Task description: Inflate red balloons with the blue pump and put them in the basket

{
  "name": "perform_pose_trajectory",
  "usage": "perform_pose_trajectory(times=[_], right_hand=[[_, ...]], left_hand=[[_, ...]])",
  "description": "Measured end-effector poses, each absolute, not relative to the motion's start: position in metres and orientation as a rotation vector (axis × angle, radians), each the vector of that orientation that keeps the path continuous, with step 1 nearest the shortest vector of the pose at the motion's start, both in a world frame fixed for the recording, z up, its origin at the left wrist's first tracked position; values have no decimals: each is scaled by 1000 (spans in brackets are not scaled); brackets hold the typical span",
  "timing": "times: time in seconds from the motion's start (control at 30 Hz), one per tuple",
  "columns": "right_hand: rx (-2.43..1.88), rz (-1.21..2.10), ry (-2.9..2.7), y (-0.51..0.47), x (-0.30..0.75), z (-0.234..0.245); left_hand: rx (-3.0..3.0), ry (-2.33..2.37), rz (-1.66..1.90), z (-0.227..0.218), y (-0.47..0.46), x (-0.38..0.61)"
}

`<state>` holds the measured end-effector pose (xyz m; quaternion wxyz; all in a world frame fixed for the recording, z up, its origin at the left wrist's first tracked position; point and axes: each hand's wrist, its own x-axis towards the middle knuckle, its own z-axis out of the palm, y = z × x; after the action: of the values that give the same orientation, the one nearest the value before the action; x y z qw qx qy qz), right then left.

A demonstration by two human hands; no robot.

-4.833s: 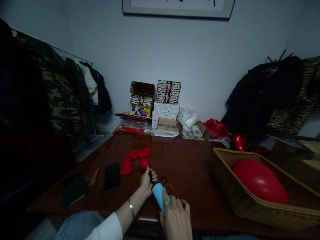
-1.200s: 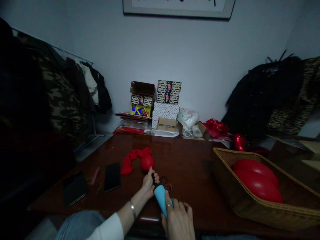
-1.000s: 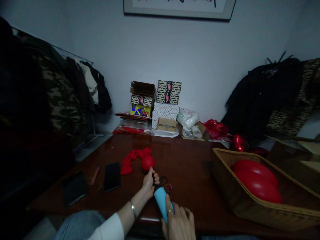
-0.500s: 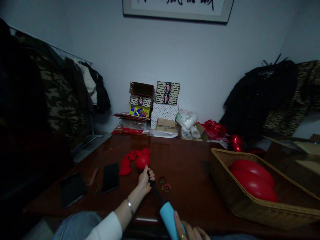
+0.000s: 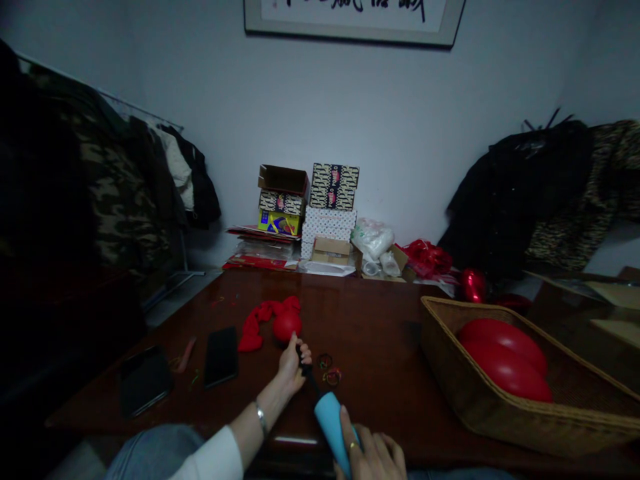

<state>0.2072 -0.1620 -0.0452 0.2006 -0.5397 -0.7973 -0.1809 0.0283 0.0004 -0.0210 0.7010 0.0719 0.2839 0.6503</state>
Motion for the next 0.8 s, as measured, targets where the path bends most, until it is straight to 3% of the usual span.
perform_pose_trajectory(times=[0.4, 0.8], right_hand=[[-1766, -286, -2182, -143, 156, -4], [-1651, -370, -2212, -147, 165, -17]], left_hand=[[199, 666, 1406, -18, -10, 37], [222, 708, 1420, -18, -7, 33]])
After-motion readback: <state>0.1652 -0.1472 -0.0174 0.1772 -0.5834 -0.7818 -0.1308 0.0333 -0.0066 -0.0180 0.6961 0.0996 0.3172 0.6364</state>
